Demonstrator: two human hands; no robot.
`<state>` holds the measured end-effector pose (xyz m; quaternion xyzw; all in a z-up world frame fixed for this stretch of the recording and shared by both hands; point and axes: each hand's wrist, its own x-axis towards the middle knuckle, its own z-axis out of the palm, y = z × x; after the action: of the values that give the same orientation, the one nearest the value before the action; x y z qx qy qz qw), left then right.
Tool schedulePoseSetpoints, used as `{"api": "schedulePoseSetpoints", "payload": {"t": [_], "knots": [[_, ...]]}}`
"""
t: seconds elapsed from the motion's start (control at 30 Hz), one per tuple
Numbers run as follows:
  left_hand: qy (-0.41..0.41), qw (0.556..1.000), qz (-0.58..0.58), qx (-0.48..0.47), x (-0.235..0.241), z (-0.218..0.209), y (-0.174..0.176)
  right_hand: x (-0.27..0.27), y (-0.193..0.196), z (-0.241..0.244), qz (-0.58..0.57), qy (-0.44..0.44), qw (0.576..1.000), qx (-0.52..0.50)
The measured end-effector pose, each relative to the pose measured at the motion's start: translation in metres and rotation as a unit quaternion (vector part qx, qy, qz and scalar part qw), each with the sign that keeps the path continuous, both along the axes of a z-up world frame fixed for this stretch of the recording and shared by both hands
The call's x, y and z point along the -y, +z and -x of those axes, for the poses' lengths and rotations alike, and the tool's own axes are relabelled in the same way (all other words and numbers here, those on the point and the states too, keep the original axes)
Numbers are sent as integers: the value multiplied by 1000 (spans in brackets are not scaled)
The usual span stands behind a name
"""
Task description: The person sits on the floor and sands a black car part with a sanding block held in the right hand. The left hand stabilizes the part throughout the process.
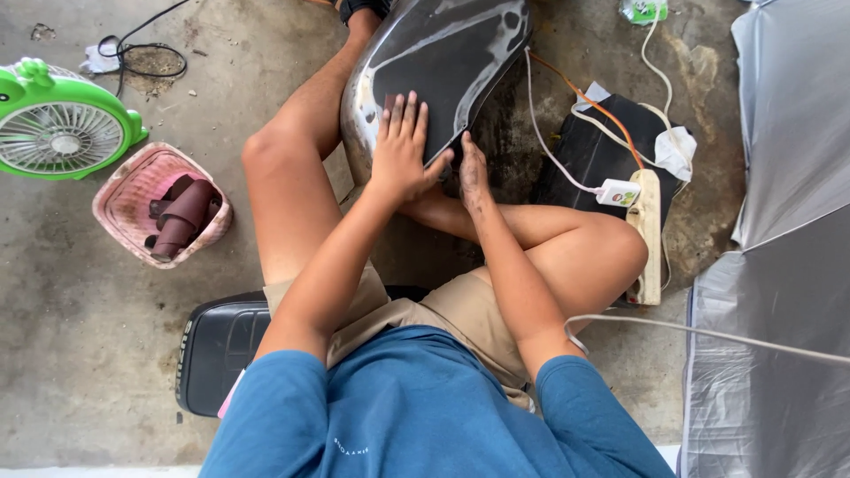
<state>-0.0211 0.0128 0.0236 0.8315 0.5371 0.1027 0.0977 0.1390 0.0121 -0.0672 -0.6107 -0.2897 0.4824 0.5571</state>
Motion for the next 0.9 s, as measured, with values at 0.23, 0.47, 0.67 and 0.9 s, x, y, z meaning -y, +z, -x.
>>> {"api": "schedulePoseSetpoints", "payload": {"t": [0.23, 0.47, 0.67, 0.9], "knots": [[-36, 998, -44, 32, 20, 9, -12, 0, -10, 0, 17, 16, 999, 24], [37, 999, 35, 1, -63, 1, 9, 5, 30, 1, 88, 27, 995, -36], [-36, 997, -61, 23, 25, 10, -15, -6, 9, 2, 34, 24, 999, -17], [-57, 991, -118, 35, -3, 9, -27, -3, 12, 3, 49, 6, 998, -31]]}}
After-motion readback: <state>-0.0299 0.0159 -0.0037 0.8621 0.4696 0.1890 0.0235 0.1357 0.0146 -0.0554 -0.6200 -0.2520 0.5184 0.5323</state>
